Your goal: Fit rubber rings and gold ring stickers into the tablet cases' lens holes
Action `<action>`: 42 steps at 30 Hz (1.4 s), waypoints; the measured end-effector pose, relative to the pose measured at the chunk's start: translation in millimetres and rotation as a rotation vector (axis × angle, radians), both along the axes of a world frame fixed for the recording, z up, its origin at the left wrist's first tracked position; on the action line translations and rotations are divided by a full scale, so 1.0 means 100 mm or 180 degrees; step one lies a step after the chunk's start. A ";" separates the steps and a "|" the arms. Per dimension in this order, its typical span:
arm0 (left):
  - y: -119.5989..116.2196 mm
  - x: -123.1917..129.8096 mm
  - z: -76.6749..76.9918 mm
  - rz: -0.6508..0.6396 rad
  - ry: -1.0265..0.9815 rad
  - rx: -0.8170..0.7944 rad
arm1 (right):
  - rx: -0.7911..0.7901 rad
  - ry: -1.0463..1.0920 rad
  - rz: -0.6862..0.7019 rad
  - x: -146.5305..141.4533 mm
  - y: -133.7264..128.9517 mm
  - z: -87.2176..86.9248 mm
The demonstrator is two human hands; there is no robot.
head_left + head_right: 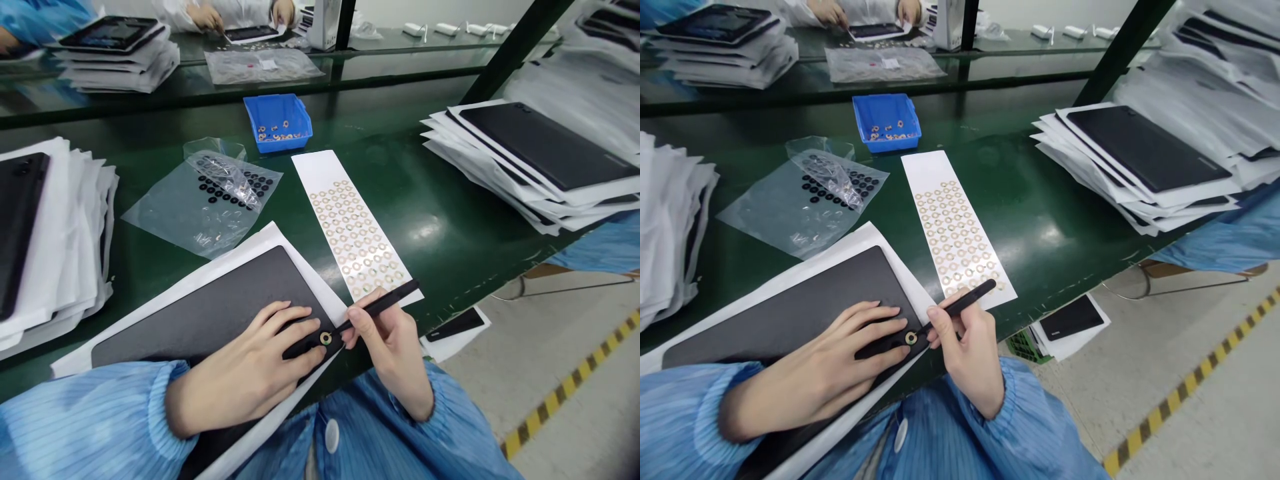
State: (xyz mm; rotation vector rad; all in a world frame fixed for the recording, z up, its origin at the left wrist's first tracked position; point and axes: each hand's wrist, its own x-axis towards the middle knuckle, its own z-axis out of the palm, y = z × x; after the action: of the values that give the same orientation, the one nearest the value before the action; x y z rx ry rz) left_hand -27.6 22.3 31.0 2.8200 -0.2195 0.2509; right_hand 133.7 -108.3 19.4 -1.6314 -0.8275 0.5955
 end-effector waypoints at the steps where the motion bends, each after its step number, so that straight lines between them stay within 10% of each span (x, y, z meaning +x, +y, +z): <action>1: 0.00 0.00 0.00 -0.0002 -0.0019 -0.0004 | 0.0021 -0.0044 0.0014 0.00 0.00 0.00; 12: -0.02 0.02 0.00 0.0040 -0.0058 0.0120 | 0.0843 -0.1125 0.0126 -0.06 -0.09 -0.14; 42: -0.04 0.04 0.04 0.0334 -0.0219 0.0517 | 0.1042 -0.0720 0.0209 -0.03 -0.12 -0.23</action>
State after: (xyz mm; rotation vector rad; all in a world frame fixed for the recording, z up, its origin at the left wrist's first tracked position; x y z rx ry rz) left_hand -23.9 18.8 34.8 2.9911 -0.1114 0.3696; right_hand 130.3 -120.4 -3.7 -1.3891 -1.0870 0.3027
